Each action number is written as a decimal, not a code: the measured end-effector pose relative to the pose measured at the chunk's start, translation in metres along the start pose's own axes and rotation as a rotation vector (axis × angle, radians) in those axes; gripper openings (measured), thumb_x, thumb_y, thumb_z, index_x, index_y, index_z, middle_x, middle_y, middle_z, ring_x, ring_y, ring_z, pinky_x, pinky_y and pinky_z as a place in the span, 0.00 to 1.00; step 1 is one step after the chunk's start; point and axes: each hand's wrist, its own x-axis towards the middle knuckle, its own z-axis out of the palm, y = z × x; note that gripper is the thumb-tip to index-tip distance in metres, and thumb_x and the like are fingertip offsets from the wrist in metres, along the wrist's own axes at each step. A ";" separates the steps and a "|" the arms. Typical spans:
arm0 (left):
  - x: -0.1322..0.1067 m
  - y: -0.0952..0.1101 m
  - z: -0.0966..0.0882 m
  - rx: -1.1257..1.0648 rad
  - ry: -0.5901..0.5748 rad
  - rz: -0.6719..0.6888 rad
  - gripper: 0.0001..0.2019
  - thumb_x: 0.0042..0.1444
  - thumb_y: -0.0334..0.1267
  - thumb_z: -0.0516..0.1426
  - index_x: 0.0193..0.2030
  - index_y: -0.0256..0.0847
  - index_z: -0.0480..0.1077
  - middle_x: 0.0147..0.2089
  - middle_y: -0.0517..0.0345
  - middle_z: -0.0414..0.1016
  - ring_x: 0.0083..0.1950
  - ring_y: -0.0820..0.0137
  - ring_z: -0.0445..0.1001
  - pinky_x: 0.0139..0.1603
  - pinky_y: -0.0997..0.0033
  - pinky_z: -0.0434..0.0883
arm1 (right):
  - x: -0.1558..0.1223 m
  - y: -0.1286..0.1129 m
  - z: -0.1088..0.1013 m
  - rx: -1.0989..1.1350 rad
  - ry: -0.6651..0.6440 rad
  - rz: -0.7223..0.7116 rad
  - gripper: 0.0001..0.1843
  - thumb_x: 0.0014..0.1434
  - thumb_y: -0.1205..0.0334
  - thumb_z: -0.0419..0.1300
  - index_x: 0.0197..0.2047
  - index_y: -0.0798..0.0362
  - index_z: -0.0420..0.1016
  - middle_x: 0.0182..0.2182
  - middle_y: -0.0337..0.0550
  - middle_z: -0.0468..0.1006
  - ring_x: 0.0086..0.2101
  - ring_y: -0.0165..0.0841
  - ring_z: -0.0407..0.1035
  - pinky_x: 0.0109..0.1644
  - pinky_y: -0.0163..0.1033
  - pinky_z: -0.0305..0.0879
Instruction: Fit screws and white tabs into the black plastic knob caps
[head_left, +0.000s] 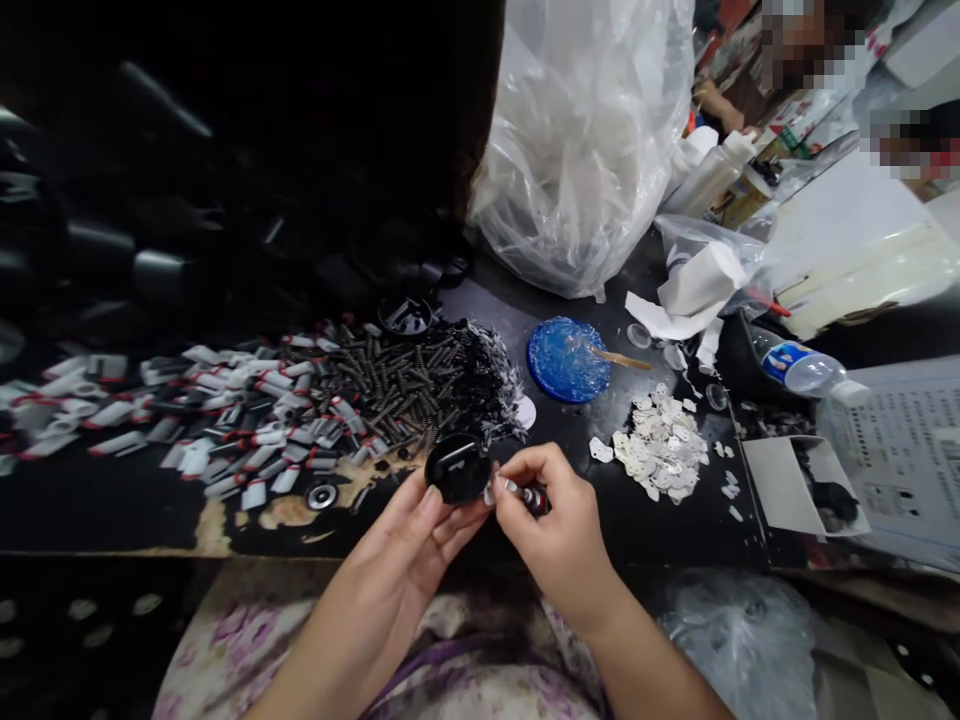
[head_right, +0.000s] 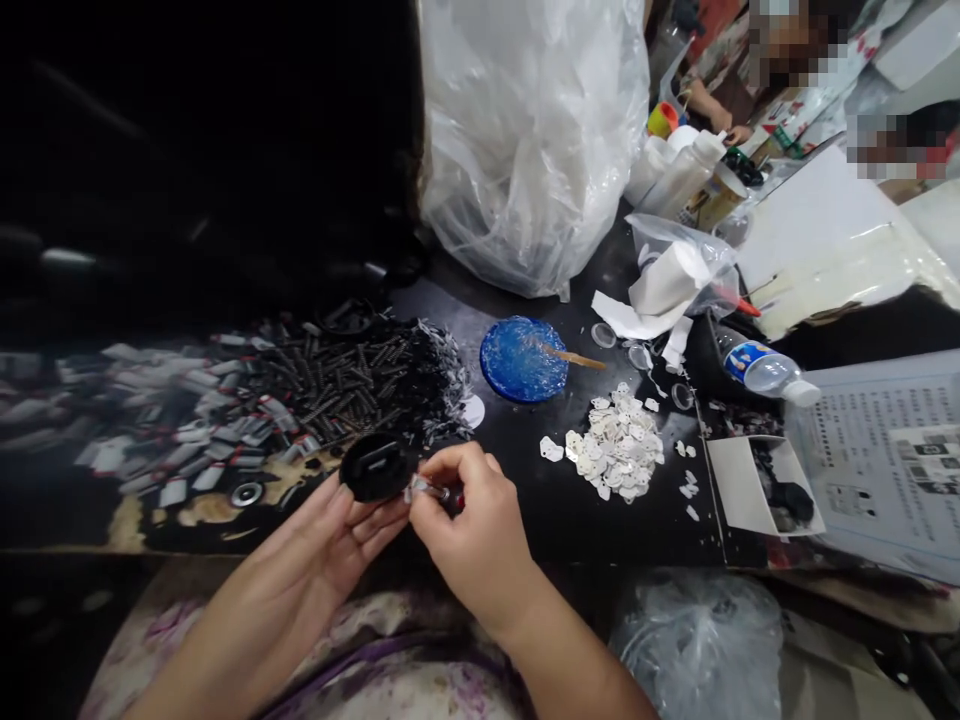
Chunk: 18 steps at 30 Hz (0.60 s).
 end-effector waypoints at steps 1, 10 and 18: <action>0.000 0.003 -0.001 -0.007 0.000 -0.002 0.12 0.57 0.43 0.64 0.47 0.45 0.78 0.47 0.54 0.83 0.49 0.63 0.80 0.53 0.68 0.76 | 0.000 0.001 0.000 -0.028 -0.001 -0.071 0.02 0.60 0.66 0.62 0.37 0.51 0.73 0.31 0.37 0.78 0.31 0.29 0.69 0.38 0.36 0.63; -0.001 0.007 -0.011 0.081 0.085 0.024 0.19 0.49 0.46 0.69 0.46 0.45 0.75 0.41 0.58 0.84 0.41 0.67 0.81 0.47 0.70 0.78 | 0.001 0.003 -0.009 -0.206 -0.060 -0.576 0.06 0.63 0.71 0.61 0.43 0.54 0.75 0.36 0.43 0.78 0.37 0.31 0.71 0.42 0.40 0.60; 0.001 -0.001 -0.022 0.325 -0.064 0.111 0.15 0.54 0.48 0.65 0.46 0.48 0.73 0.42 0.63 0.81 0.47 0.70 0.78 0.51 0.76 0.73 | 0.002 0.002 -0.004 -0.342 -0.028 -0.646 0.07 0.61 0.73 0.61 0.42 0.54 0.74 0.34 0.41 0.78 0.34 0.31 0.70 0.40 0.41 0.56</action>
